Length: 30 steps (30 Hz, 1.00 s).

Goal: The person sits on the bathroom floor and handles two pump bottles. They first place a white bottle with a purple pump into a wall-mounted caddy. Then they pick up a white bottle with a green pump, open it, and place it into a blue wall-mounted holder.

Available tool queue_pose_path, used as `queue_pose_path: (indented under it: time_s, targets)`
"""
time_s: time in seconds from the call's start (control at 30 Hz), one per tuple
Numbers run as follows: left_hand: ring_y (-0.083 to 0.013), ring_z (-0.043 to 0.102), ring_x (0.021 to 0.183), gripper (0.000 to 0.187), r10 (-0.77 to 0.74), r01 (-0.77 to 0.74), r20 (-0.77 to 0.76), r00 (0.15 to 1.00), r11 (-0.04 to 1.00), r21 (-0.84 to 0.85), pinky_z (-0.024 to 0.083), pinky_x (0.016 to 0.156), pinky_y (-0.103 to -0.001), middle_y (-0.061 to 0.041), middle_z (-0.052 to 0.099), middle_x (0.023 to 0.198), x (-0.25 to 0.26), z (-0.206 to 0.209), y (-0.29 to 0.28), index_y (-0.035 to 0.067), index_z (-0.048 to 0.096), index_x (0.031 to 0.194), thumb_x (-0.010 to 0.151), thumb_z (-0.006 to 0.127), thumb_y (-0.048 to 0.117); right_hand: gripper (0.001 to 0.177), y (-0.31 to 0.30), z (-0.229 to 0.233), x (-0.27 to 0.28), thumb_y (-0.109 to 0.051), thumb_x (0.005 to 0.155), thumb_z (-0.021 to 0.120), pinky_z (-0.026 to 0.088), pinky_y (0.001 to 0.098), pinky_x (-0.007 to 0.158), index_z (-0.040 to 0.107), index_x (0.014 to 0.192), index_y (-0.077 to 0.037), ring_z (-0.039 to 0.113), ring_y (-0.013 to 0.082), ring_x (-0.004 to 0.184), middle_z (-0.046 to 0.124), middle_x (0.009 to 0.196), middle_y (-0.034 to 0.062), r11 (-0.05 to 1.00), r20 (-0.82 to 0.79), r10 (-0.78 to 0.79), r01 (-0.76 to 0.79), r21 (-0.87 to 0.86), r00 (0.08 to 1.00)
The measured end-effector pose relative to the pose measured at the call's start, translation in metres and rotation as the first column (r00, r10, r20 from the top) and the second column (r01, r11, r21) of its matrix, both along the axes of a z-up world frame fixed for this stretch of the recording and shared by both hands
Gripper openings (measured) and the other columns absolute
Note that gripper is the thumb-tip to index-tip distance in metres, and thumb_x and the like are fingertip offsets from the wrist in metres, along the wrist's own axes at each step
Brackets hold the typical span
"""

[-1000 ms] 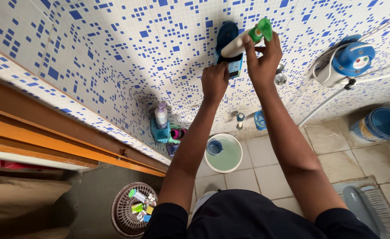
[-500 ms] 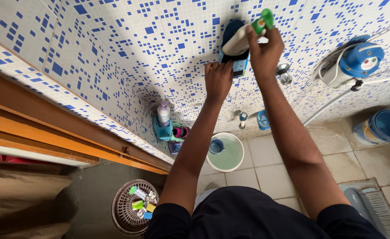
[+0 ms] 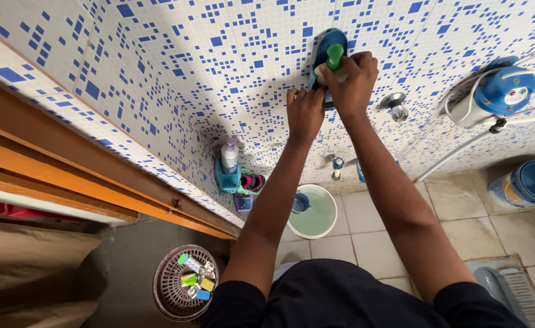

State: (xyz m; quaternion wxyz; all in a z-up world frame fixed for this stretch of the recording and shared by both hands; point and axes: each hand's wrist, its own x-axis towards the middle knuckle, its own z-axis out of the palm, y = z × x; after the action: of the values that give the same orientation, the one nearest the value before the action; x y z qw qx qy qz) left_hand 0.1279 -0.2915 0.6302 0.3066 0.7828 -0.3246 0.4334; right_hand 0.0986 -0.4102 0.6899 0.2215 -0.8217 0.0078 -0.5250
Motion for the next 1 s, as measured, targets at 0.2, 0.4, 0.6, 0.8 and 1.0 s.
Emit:
queue_pose_path:
  time_s: [0.2,0.4,0.6,0.8,1.0]
  targets:
    - [-0.0239,0.062,0.081,0.01,0.012,-0.012,0.007,1.0,1.0,-0.02,0.042,0.094,-0.043,-0.005,0.068,0.08,-0.001,0.0,-0.001,0.008,0.07,0.097,0.088,0.071,0.003,0.041,-0.008,-0.008,0.002,-0.036,0.089,0.091,0.039,0.0447,0.091,0.077,0.104,-0.001,0.052,0.0295,0.1,0.058,0.103,0.0107,0.991,-0.005,-0.072,0.071,-0.114,0.997]
    - [-0.0243,0.063,0.081,0.008,0.04,-0.04,0.011,0.999,0.999,-0.007,0.042,0.095,-0.044,-0.006,0.068,0.08,0.002,-0.002,-0.004,0.008,0.065,0.097,0.091,0.071,0.007,0.04,-0.024,-0.002,0.01,-0.041,0.098,0.086,0.038,0.0447,0.094,0.075,0.099,-0.003,0.051,0.0291,0.101,0.059,0.103,0.0094,0.961,0.0,-0.078,0.075,-0.267,0.997]
    - [-0.0264,0.066,0.08,0.009,-0.026,0.025,-0.07,0.997,0.999,-0.021,0.046,0.091,-0.043,-0.008,0.068,0.079,0.012,-0.01,-0.005,0.006,0.062,0.099,0.097,0.07,0.011,0.037,-0.033,0.003,0.016,-0.039,0.099,0.084,0.038,0.0447,0.094,0.075,0.099,-0.003,0.052,0.0296,0.103,0.061,0.108,0.0088,0.961,-0.058,-0.012,-0.005,-0.278,0.998]
    - [-0.029,0.066,0.082,0.012,-0.055,0.055,-0.086,0.995,0.998,-0.008,0.046,0.09,-0.043,-0.01,0.067,0.08,0.013,-0.004,0.0,0.005,0.062,0.099,0.094,0.071,0.011,0.037,-0.026,-0.01,0.011,-0.037,0.097,0.085,0.04,0.045,0.091,0.075,0.102,-0.001,0.053,0.03,0.102,0.061,0.108,0.0095,0.977,-0.028,-0.035,0.028,-0.211,0.999]
    - [-0.0297,0.063,0.086,0.015,-0.07,0.07,-0.038,0.997,0.997,0.02,0.046,0.092,-0.044,-0.01,0.066,0.083,0.011,0.004,0.007,0.005,0.062,0.1,0.092,0.073,0.011,0.034,-0.023,0.0,0.012,-0.032,0.098,0.085,0.046,0.0439,0.086,0.073,0.102,0.0,0.053,0.0315,0.101,0.059,0.107,0.0106,0.97,-0.045,-0.034,0.022,-0.241,0.998]
